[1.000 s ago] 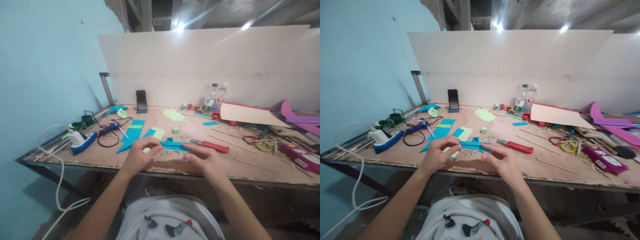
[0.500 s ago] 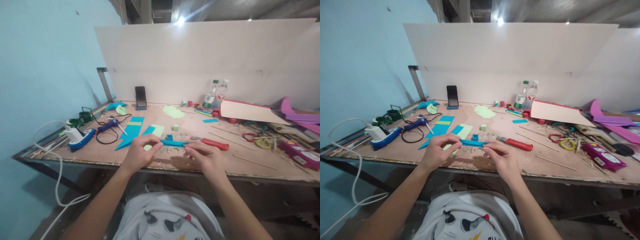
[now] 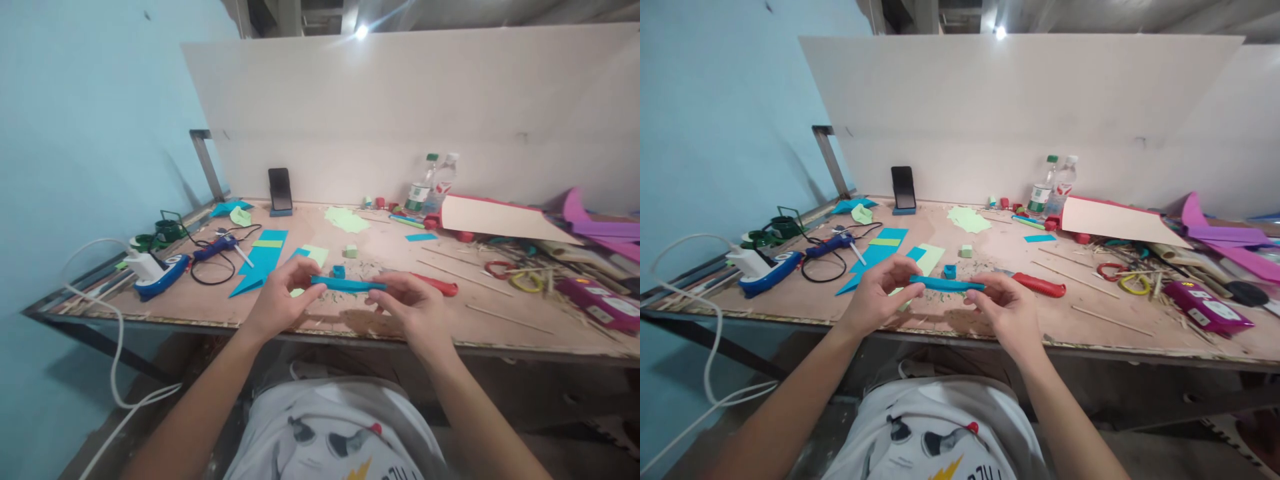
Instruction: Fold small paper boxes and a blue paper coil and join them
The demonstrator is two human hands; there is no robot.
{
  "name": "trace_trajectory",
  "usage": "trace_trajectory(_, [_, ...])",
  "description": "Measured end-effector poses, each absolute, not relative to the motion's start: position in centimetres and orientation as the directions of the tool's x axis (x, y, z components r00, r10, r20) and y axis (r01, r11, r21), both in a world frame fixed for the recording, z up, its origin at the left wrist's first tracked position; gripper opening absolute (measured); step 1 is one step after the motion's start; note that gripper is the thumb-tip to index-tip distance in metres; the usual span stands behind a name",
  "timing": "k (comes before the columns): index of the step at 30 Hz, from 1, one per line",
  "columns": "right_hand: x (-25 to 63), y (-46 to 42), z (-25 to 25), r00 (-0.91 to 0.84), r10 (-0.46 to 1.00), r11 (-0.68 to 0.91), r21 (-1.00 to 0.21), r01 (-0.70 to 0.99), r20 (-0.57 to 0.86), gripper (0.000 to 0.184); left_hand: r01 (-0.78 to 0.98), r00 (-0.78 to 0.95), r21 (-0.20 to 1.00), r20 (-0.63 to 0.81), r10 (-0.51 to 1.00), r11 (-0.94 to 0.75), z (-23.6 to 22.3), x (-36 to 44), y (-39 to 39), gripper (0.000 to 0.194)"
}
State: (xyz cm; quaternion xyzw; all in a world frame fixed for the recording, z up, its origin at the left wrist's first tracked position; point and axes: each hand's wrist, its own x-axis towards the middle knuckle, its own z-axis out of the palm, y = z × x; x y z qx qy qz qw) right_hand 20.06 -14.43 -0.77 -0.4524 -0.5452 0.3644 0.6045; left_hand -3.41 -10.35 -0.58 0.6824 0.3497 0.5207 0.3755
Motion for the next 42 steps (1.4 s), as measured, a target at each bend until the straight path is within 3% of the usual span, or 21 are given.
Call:
trace_trajectory(9, [20.1,-14.1,0.0,0.009,0.978,0.206,-0.965,0.165,0.210,0.042,0.165,0.293,0.864,0.418,0.860,-0.476,-0.7,-3.7,-10.2,0.015])
trace_trajectory(16, [20.0,-14.1,0.0,0.037,0.973,0.209,-0.944,0.256,0.226,0.026,0.194,0.363,0.845,0.410,0.837,-0.498,-0.2,-3.6,-10.5,0.015])
trace_trajectory(21, [19.8,-14.3,0.1,0.032,0.966,0.240,-0.939,0.245,0.255,0.021,0.236,0.448,0.833,0.364,0.817,-0.500,0.0,-3.3,-10.5,0.026])
trace_trajectory(29, [19.8,-14.3,-0.1,0.001,0.964,0.253,-0.915,0.316,0.267,0.023,0.229,0.445,0.890,0.266,0.855,-0.395,-0.2,-3.2,-10.6,0.016])
trace_trajectory(42, [19.8,-14.3,0.2,-0.179,0.964,0.259,-0.856,0.448,0.197,0.023,0.223,0.484,0.920,0.184,0.856,-0.323,-0.4,-3.1,-10.7,0.016])
